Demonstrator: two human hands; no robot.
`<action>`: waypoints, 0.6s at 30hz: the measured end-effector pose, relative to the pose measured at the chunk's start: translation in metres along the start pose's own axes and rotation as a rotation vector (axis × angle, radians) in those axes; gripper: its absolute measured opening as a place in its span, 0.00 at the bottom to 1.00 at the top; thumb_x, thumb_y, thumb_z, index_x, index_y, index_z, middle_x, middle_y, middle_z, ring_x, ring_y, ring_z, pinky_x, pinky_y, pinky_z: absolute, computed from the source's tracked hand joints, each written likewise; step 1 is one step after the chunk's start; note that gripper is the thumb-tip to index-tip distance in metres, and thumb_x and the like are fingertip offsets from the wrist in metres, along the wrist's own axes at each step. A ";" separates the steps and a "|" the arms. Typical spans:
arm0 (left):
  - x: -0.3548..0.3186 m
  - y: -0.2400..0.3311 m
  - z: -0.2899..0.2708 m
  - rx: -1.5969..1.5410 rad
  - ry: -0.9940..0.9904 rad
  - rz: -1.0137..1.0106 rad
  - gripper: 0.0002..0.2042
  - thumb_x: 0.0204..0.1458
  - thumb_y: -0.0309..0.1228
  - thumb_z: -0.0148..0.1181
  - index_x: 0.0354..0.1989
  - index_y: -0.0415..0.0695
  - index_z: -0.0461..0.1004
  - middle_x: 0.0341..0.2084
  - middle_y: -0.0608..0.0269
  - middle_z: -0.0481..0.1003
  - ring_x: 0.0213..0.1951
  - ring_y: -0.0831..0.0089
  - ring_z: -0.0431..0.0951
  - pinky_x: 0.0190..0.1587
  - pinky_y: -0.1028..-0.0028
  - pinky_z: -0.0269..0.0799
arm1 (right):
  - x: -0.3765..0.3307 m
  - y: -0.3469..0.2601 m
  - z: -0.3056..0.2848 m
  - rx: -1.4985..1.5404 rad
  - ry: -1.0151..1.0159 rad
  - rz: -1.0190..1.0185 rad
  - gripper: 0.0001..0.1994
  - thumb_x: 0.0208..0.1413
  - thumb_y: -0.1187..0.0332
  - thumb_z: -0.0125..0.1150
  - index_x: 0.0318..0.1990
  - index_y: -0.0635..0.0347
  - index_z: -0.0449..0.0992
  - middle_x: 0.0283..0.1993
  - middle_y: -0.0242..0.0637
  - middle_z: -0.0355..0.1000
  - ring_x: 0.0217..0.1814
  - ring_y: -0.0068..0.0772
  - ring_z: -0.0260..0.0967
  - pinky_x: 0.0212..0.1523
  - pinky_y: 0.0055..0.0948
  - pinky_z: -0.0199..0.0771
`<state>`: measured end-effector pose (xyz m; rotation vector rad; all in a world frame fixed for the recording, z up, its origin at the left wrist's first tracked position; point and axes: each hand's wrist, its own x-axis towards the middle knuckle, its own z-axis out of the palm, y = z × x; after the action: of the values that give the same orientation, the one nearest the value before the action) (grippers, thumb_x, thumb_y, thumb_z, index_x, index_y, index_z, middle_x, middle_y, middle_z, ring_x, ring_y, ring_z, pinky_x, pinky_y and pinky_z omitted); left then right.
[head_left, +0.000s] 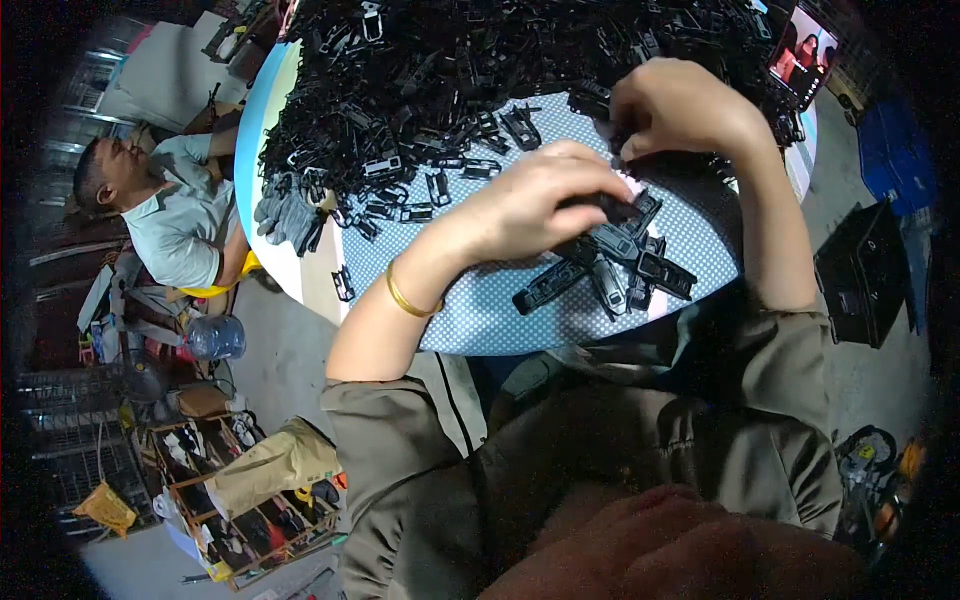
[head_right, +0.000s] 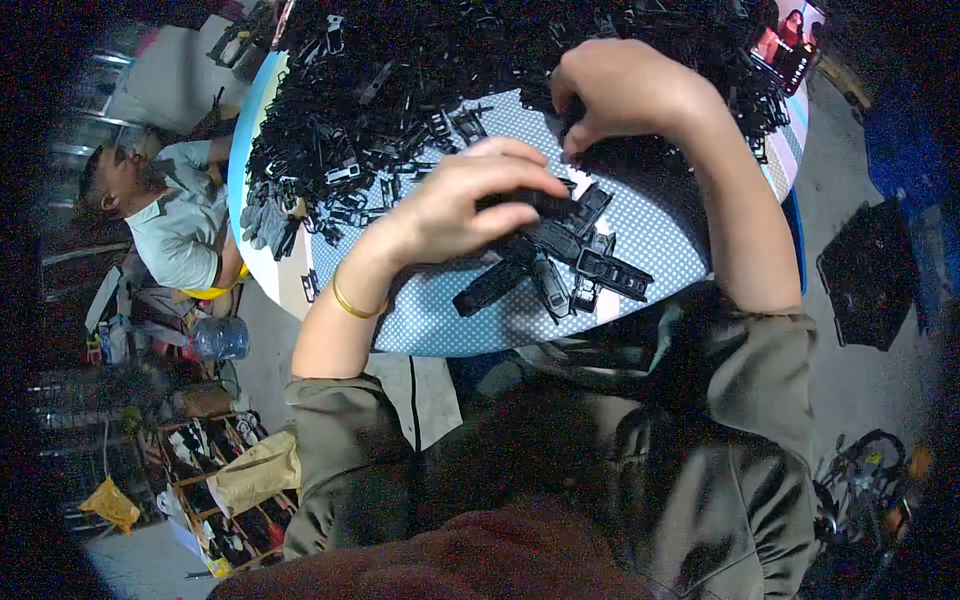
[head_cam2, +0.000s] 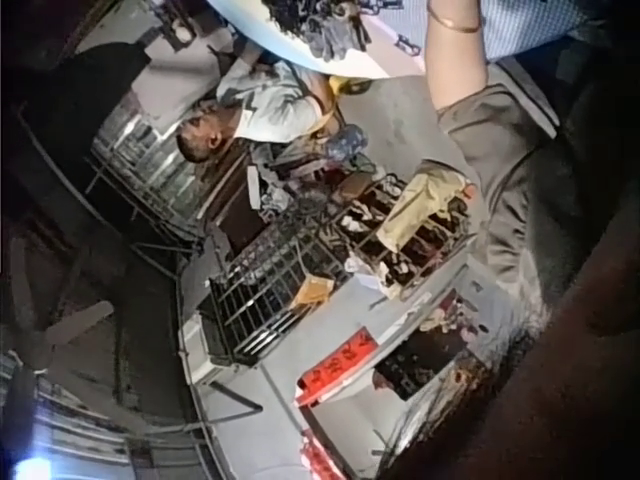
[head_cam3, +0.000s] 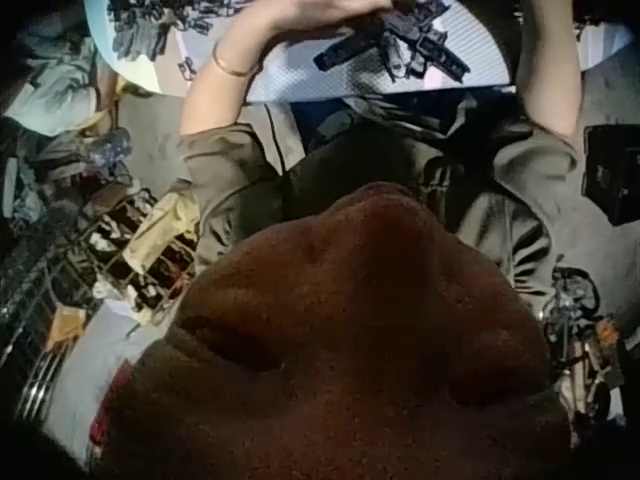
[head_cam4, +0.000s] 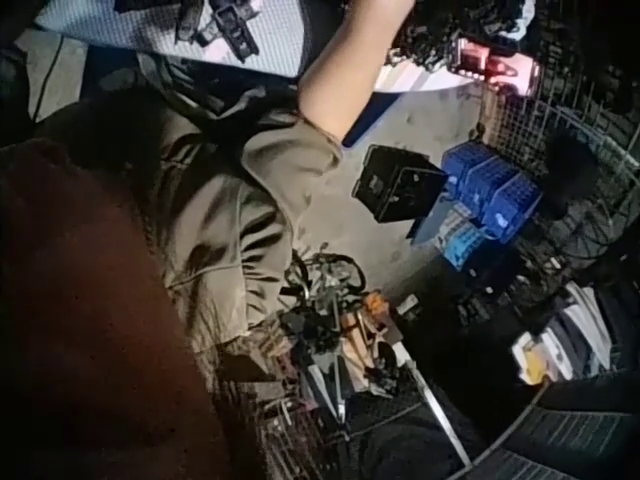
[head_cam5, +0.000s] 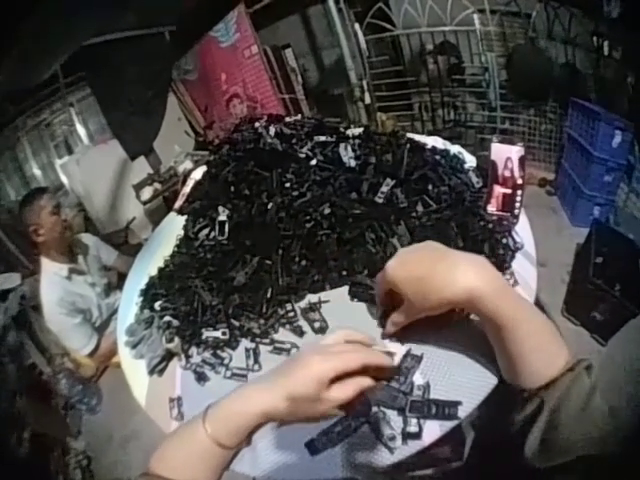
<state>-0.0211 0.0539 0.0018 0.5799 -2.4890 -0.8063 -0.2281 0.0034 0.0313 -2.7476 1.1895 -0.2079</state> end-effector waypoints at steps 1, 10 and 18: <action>0.001 0.003 0.003 0.013 -0.013 0.071 0.14 0.41 0.25 0.59 0.39 0.43 0.72 0.40 0.57 0.71 0.45 0.63 0.69 0.48 0.68 0.64 | 0.001 -0.002 0.007 -0.024 0.034 -0.027 0.14 0.29 0.66 0.65 0.29 0.60 0.76 0.26 0.40 0.72 0.30 0.41 0.69 0.33 0.33 0.68; -0.005 -0.050 -0.017 0.681 0.329 0.016 0.11 0.37 0.21 0.52 0.33 0.40 0.73 0.36 0.59 0.73 0.43 0.60 0.67 0.44 0.67 0.63 | 0.028 0.012 0.015 0.592 0.411 0.020 0.07 0.47 0.74 0.57 0.36 0.64 0.72 0.34 0.32 0.72 0.38 0.22 0.70 0.40 0.21 0.70; -0.003 -0.055 -0.019 0.968 0.373 -0.264 0.11 0.36 0.24 0.51 0.31 0.40 0.72 0.29 0.58 0.70 0.36 0.61 0.66 0.38 0.65 0.60 | 0.039 0.033 0.012 0.896 0.795 0.153 0.03 0.45 0.76 0.57 0.29 0.65 0.72 0.23 0.30 0.69 0.24 0.18 0.65 0.25 0.18 0.66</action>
<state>0.0049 0.0067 -0.0195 1.2497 -2.3340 0.4797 -0.2225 -0.0463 0.0161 -1.7737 1.0311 -1.4858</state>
